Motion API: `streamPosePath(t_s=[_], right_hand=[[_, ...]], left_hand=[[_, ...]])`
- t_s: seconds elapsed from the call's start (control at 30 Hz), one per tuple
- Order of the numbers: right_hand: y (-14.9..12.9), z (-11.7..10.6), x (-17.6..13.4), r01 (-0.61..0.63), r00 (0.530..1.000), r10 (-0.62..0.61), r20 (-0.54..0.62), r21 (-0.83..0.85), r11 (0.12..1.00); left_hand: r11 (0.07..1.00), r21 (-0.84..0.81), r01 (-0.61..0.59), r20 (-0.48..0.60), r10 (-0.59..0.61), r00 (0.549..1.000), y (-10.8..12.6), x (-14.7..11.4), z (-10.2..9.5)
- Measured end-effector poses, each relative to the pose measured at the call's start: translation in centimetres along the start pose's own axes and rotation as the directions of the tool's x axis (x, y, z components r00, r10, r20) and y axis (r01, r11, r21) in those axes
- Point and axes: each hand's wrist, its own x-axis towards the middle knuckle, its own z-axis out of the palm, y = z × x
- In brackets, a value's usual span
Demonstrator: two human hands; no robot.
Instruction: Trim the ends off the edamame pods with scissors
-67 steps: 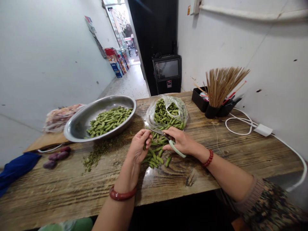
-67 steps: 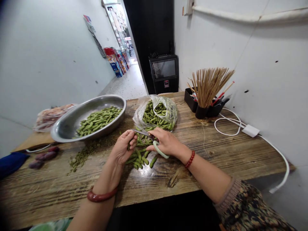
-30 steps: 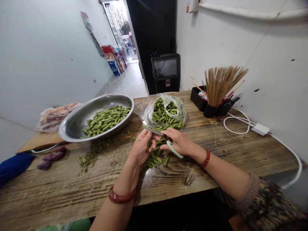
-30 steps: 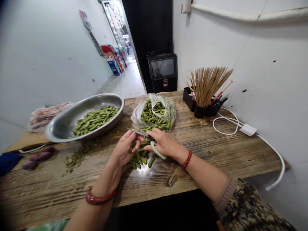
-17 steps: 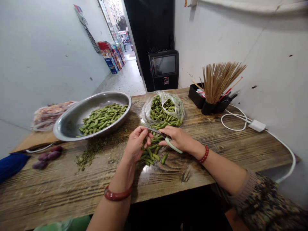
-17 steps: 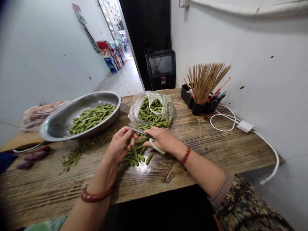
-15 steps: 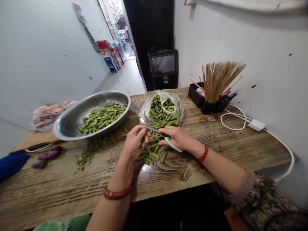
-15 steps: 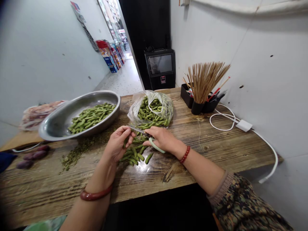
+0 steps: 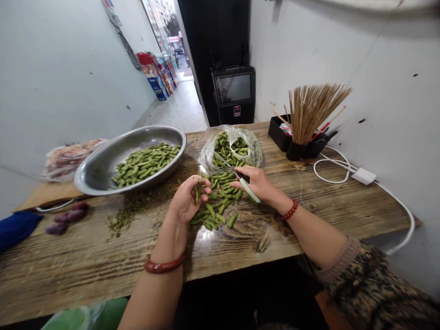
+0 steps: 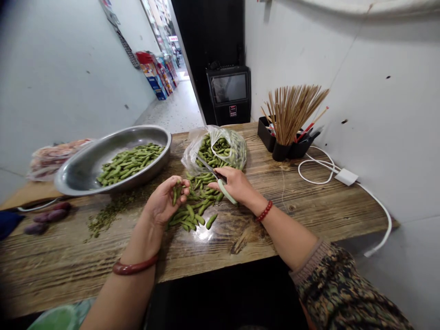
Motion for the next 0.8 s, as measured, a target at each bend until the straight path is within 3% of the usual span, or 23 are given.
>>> streamPosePath(t_s=[0.13,0.23,0.33,0.4,0.47,0.53,0.6,0.7,0.8], right_hand=[[0.0,0.1,0.0,0.011,1.0,-0.011,-0.008,0.003,1.0],[0.0,0.1,0.0,0.018,1.0,-0.018,-0.011,-0.011,1.0],[-0.1,0.0,0.0,0.027,0.999,-0.026,0.018,-0.025,0.999],[-0.2,0.0,0.0,0.034,0.999,-0.033,0.033,-0.033,0.999],[-0.3,0.0,0.0,0.036,0.999,-0.035,0.038,-0.033,0.999],[-0.4,-0.1,0.0,0.031,0.999,-0.03,0.045,-0.025,0.999],[-0.6,-0.1,0.0,0.023,0.998,-0.022,0.051,-0.017,1.0],[-0.8,-0.2,0.0,0.011,0.998,-0.01,0.057,-0.016,1.0],[-1.0,-0.1,0.0,0.011,0.998,-0.01,0.065,-0.006,1.0]], left_hand=[[0.998,0.056,-0.042,0.015,0.042,0.999,-0.1,0.0,0.0],[0.915,0.386,-0.12,0.013,0.125,0.992,-0.9,0.3,0.0],[0.577,0.77,-0.272,0.135,0.269,0.954,-2.1,0.8,-0.1],[0.361,0.861,-0.358,0.266,0.281,0.922,-2.7,1.1,-0.3],[0.265,0.876,-0.403,0.336,0.265,0.904,-3.0,1.2,-0.6],[0.275,0.866,-0.418,0.335,0.303,0.892,-2.9,1.3,-0.6],[0.349,0.842,-0.411,0.281,0.367,0.887,-2.6,1.1,-0.4],[0.566,0.747,-0.349,0.152,0.366,0.918,-1.9,0.6,0.1],[0.812,0.542,-0.219,0.073,0.214,0.974,-1.3,-0.1,0.6]])
